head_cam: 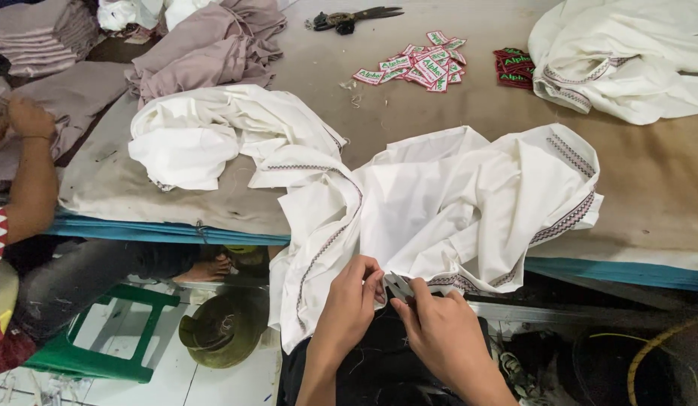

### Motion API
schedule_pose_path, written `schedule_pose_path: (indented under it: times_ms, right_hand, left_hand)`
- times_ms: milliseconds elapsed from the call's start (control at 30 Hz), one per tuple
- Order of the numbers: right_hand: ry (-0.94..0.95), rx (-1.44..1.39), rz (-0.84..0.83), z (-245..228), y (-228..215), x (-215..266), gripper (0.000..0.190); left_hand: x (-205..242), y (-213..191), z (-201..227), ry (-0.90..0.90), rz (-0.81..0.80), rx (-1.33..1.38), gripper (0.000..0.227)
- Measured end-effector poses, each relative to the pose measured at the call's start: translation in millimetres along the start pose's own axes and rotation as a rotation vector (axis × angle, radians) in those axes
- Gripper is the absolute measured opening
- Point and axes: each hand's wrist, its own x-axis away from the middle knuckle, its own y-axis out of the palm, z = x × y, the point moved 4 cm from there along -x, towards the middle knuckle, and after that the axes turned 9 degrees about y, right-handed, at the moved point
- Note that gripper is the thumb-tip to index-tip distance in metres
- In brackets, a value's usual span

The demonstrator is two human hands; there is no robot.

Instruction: Trimming loose threads from a white garment using scissors

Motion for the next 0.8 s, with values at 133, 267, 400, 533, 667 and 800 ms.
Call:
schedule_pose_path:
  times_ms: [133, 267, 400, 533, 667, 800]
  right_hand:
    - [-0.024, -0.011, 0.028, 1, 6, 0, 0.029]
    - [-0.014, 0.032, 0.087, -2, 9, -1, 0.025]
    - [0.023, 0.138, 0.124, -7, 13, -1, 0.024]
    - [0.04, 0.125, 0.098, -5, 22, -3, 0.024]
    - [0.057, 0.083, 0.104, -3, 17, -6, 0.024]
    - [0.075, 0.037, -0.046, -2, 4, -10, 0.028]
  left_hand:
    - [0, 4, -4, 0.015, -0.009, 0.001, 0.02]
    - [0, 5, 1, 0.033, -0.032, -0.039, 0.018]
    - [1, 8, 1, 0.01, -0.078, -0.041, 0.017]
    - [-1, 11, -11, 0.049, -0.075, -0.083, 0.016]
    - [-3, 5, -12, 0.108, -0.03, -0.093, 0.016]
    - [-3, -2, -20, 0.119, 0.02, -0.097, 0.014]
